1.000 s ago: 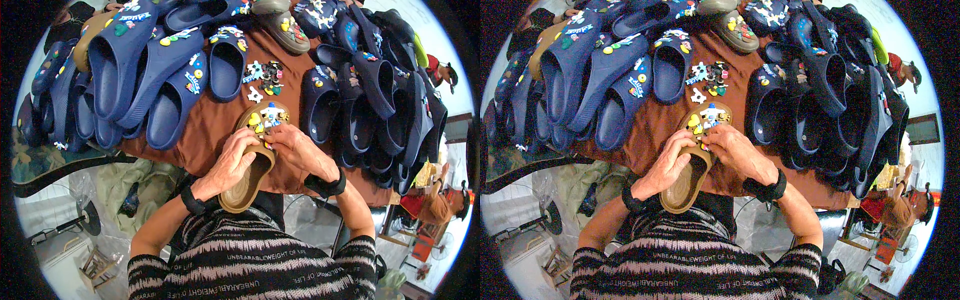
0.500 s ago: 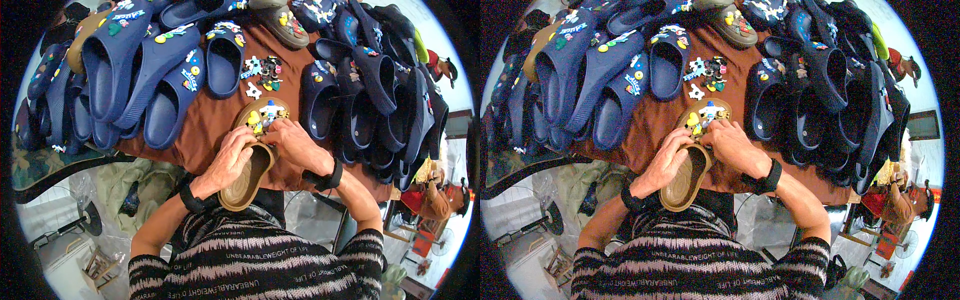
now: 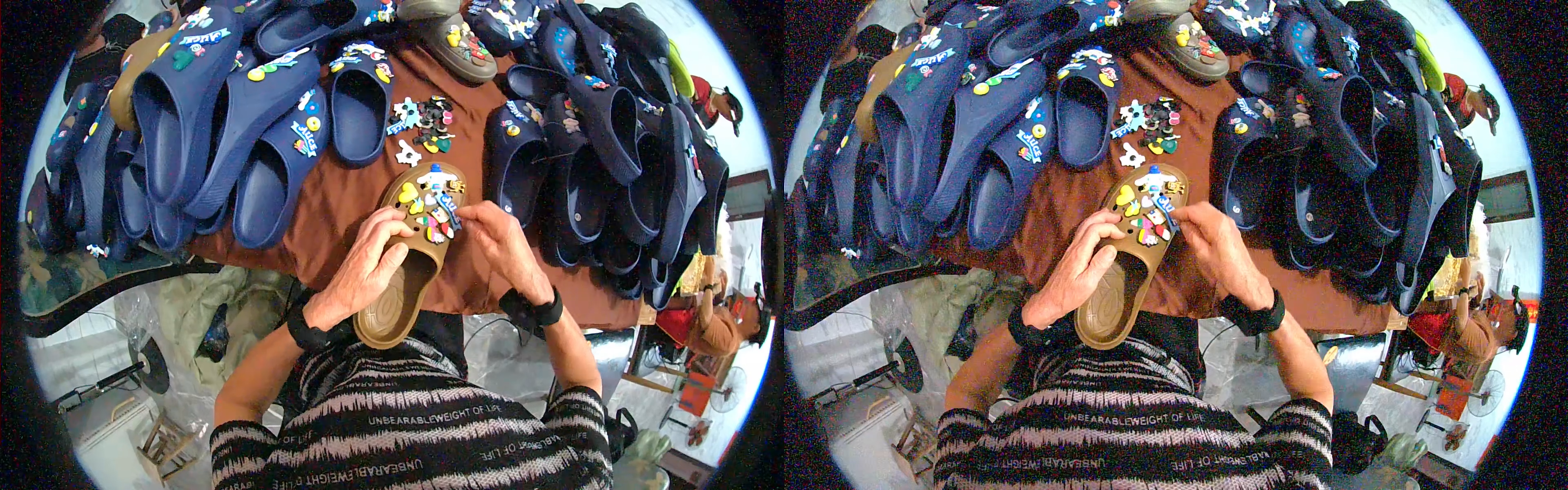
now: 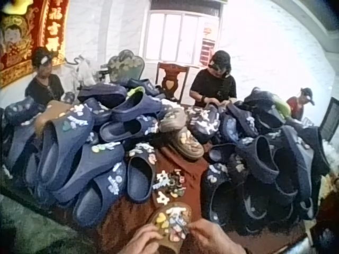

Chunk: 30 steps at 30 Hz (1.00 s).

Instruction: Attach decorative charms to clogs.

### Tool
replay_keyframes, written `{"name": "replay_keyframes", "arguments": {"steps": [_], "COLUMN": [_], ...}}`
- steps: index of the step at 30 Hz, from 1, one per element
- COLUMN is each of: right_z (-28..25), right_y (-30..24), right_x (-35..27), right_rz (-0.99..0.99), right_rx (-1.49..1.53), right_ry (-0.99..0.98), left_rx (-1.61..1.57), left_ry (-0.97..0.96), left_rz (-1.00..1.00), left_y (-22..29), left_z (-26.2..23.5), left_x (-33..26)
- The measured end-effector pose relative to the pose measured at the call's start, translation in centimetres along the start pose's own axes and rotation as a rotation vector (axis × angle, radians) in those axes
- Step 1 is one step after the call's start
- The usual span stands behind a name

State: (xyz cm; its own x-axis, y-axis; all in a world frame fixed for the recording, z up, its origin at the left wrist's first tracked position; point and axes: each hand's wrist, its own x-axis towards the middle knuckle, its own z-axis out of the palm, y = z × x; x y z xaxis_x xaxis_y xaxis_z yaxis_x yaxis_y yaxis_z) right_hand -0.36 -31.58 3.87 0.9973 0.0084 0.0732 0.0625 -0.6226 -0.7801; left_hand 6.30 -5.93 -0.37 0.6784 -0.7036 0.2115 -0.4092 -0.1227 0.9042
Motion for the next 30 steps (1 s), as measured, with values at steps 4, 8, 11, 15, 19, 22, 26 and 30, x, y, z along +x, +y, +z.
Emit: {"name": "replay_keyframes", "arguments": {"steps": [4,8,11,15,19,22,26,30], "right_z": [1.8,1.8,1.6,1.9,1.5,1.2,-0.9,-2.9], "right_y": [-0.1,-0.7,-1.3,-2.0,-2.0,-1.6,-0.5,1.3], "right_x": [-2.3,-2.8,-2.3,-2.1,-2.0,-1.6,1.3,7.1], "right_rz": [0.039,-0.004,-0.028,-0.156,-0.191,-0.199,-0.142,-0.029], "right_rx": [0.001,-0.090,-0.122,-0.157,-0.273,-0.172,-0.215,-0.290], "right_ry": [0.039,0.018,0.030,0.014,-0.023,-0.031,-0.015,-0.007], "left_rx": [0.009,0.015,0.021,0.009,-0.012,-0.003,-0.003,0.002], "left_ry": [0.021,0.026,0.037,0.053,0.038,0.040,0.050,0.047], "left_rz": [-0.021,-0.024,-0.033,-0.038,-0.051,-0.054,-0.054,-0.046], "left_y": [-0.1,0.1,0.2,0.3,0.3,0.4,0.5,0.2], "left_z": [0.1,0.1,0.1,0.4,0.2,0.2,0.3,0.2], "left_x": [-0.3,-0.2,-0.3,-0.4,-0.4,-0.5,-0.4,-0.5]}}
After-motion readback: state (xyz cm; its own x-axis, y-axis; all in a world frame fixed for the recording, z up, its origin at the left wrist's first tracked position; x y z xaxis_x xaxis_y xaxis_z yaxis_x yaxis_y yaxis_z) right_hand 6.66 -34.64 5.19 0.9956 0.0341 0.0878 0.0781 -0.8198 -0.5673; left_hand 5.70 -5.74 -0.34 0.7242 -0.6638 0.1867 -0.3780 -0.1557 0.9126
